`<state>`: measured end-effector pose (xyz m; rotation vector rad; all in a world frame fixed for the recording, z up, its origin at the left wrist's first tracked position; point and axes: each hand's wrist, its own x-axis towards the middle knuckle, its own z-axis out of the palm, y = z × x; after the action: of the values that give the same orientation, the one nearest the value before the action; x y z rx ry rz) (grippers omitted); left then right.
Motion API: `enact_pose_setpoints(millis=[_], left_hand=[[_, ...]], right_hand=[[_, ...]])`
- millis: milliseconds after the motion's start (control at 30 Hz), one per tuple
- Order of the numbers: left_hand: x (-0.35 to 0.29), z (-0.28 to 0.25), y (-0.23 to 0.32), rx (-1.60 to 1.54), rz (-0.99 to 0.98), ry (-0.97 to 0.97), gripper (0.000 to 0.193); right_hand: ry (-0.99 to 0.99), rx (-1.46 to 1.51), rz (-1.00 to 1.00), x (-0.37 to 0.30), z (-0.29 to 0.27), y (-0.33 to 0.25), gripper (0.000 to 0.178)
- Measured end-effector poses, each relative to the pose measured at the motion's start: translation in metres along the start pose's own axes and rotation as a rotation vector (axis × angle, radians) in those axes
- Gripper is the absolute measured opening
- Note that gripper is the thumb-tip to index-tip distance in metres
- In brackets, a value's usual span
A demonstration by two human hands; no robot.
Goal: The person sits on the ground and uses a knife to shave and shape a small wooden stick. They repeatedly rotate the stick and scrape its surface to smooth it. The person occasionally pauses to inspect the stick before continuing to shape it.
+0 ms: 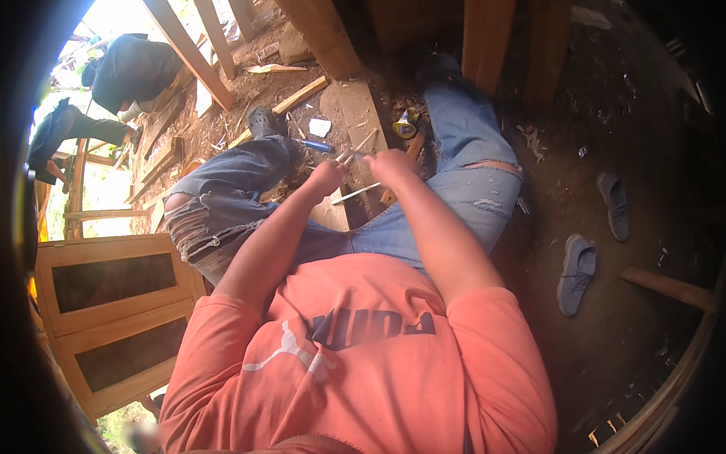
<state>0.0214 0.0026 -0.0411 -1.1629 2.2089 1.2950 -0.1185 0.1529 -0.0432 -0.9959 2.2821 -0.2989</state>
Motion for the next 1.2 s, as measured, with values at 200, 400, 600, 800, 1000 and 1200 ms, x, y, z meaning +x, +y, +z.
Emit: enact_pose_setpoints(millis=[200,400,600,800,1000,1200], left_hand=[[0.013,-0.011,0.003,0.065,-0.057,-0.020,0.040],[0.019,-0.008,-0.007,0.098,0.049,0.072,0.041],[0.012,-0.007,0.000,0.008,-0.025,0.017,0.040],[0.010,-0.005,0.008,-0.014,-0.038,-0.054,0.039],[0.021,0.001,-0.016,0.065,0.064,0.059,0.039],[0.018,-0.002,0.003,0.112,0.100,0.075,0.038]], right_hand=[[0.038,0.034,0.040,0.011,-0.001,0.007,0.065],[0.050,0.007,0.033,0.016,-0.005,0.009,0.062],[0.016,0.049,-0.107,0.009,-0.004,0.003,0.055],[0.089,-0.014,-0.080,0.025,0.011,0.018,0.049],[0.108,-0.010,-0.131,0.005,-0.005,-0.007,0.042],[0.051,0.057,0.113,0.031,-0.006,0.026,0.039]])
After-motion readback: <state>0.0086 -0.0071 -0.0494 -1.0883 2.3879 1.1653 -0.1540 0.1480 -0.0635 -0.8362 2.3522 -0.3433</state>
